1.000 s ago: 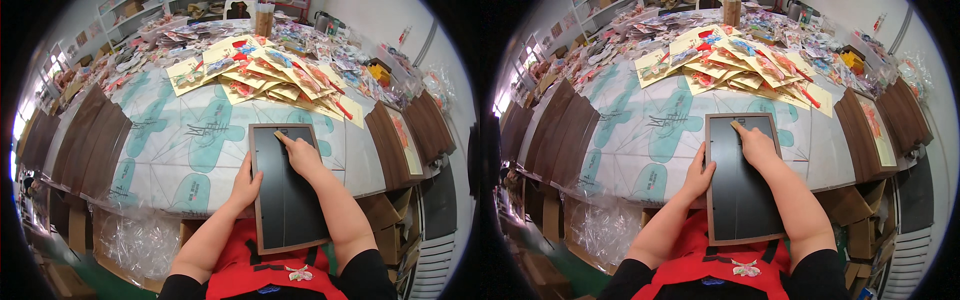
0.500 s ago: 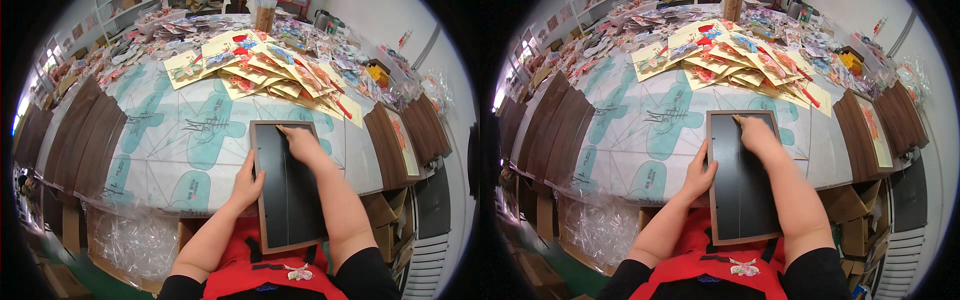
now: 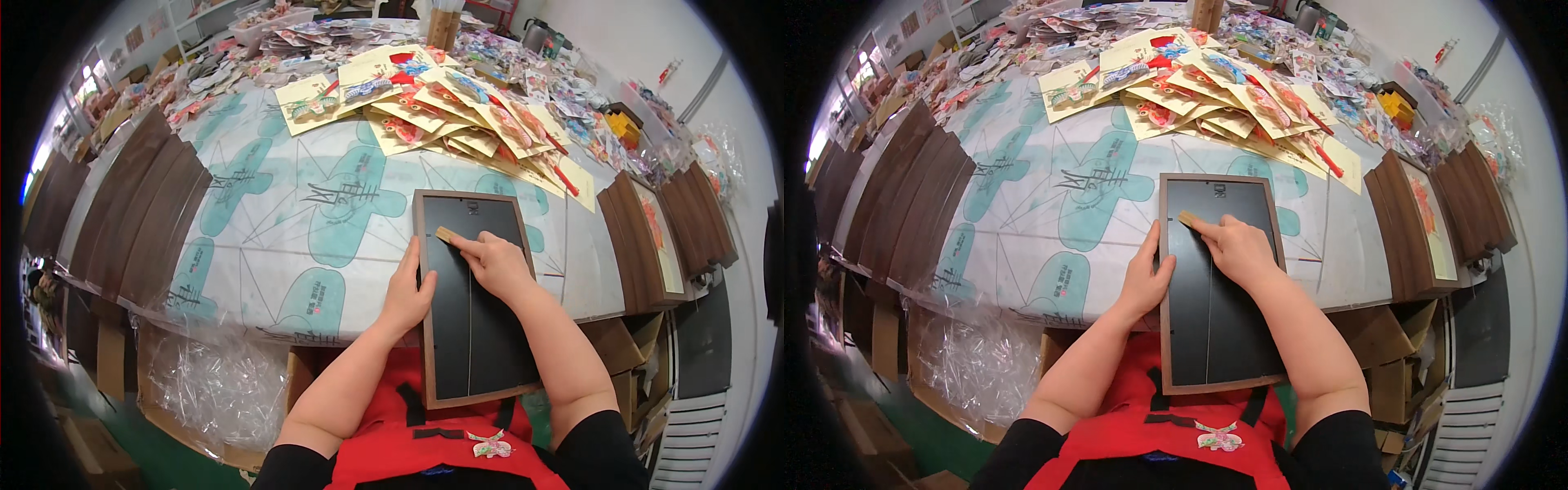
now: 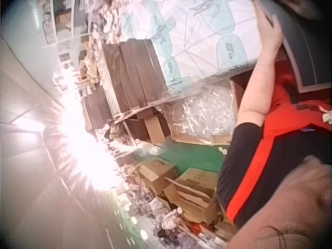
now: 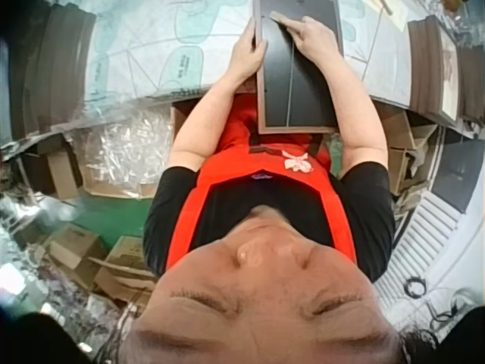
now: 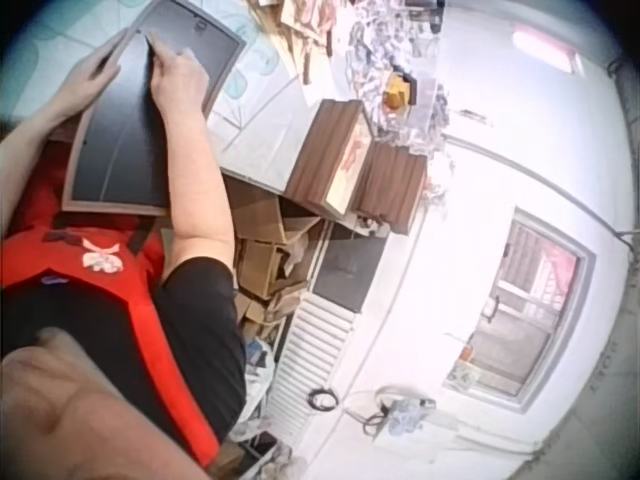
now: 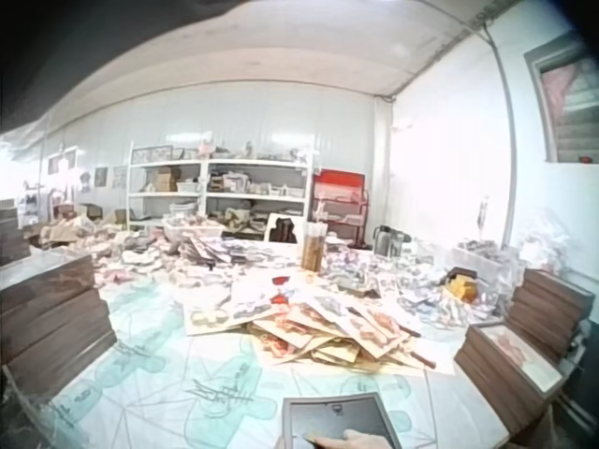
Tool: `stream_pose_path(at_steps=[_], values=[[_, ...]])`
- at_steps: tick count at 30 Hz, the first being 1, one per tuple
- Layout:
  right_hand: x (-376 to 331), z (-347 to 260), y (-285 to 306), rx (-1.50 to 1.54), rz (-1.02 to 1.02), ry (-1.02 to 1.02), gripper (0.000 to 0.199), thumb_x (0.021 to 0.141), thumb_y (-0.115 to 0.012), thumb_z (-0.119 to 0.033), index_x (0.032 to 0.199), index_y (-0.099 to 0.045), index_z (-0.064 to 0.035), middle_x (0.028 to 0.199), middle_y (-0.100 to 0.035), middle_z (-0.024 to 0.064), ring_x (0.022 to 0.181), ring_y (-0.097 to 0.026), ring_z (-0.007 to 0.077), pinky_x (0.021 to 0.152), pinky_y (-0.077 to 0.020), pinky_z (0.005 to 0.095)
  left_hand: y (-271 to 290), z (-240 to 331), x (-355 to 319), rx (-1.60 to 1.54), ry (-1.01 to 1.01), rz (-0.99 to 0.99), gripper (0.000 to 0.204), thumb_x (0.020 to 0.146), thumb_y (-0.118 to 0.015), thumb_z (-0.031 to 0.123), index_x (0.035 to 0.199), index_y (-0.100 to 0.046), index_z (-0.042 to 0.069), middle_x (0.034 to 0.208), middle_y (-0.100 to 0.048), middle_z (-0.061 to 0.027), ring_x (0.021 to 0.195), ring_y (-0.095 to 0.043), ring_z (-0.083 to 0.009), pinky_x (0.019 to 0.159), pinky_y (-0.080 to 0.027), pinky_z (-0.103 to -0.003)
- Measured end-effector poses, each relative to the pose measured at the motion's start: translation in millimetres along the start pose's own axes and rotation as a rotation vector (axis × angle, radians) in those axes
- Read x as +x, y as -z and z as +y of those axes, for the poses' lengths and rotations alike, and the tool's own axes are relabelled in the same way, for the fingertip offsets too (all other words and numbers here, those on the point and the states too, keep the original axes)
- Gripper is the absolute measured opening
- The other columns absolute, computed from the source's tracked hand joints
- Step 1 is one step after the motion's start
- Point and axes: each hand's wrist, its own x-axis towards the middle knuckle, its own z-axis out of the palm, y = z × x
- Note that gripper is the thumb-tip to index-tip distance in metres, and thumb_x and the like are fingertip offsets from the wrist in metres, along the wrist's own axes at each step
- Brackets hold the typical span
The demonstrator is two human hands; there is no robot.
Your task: The person assembles decorative frames by placing a red fish-shaped paper cutout onto a backing sheet, inserting it into a frame, and securing the back panel. They then apply a clear plastic film over the back and use a wooden stick to smooth it out. The process is repeated for multiple frames.
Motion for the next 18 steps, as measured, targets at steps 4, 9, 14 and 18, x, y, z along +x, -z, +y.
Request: stream_pose_path(at_steps=[4,9,14,18], values=[[5.3,-10.2,5.1,-0.125,-0.011,0.057,0.028,0.086,-0.057,-0.017,0.112,-0.064,-0.0254,0.070,-0.055,0.0106,0.061,-0.059,0.0314,0.057,-0.0486,0.0424,0.4,-1.3,0.2,-0.022,0.008,-0.004,0.063,0.085,-0.053,0.011,0.138,-0.026,-0.011,0.141,-0.033,-0.0288,0.133,-0.032,-0.0373,0.109,-0.028,-0.036],[14.6,-3.1,9.9,-0.136,-0.085,0.152,0.029,0.083,-0.057,-0.013,0.110,-0.065,-0.0226,0.070,-0.055,0.0118,0.062,-0.060,0.0324,0.058,-0.0490,0.0431,0.4,-1.0,-0.4,-0.013,0.024,0.001,0.064,0.085,-0.055,0.011,0.138,-0.027,-0.010,0.140,-0.034,-0.0287,0.132,-0.035,-0.0374,0.107,-0.030,-0.036],[11.6,7.1,-4.3,0.095,-0.083,0.138,0.032,0.081,-0.057,-0.010,0.110,-0.065,-0.0205,0.070,-0.055,0.0144,0.064,-0.061,0.0335,0.059,-0.0493,0.0431,-1.3,-2.0,-0.4,0.015,0.020,0.006,0.064,0.084,-0.056,0.012,0.138,-0.028,-0.009,0.139,-0.036,-0.0287,0.130,-0.036,-0.0377,0.106,-0.032,-0.037],[9.0,-14.1,-1.8,-0.081,-0.088,0.095,0.032,0.078,-0.059,-0.010,0.109,-0.063,-0.0135,0.074,-0.057,0.0139,0.065,-0.062,0.0327,0.057,-0.0508,0.0410,-1.4,-2.6,-1.5,0.032,0.017,0.026,0.064,0.083,-0.057,0.011,0.137,-0.029,-0.010,0.138,-0.037,-0.0290,0.129,-0.038,-0.0380,0.105,-0.034,-0.037]])
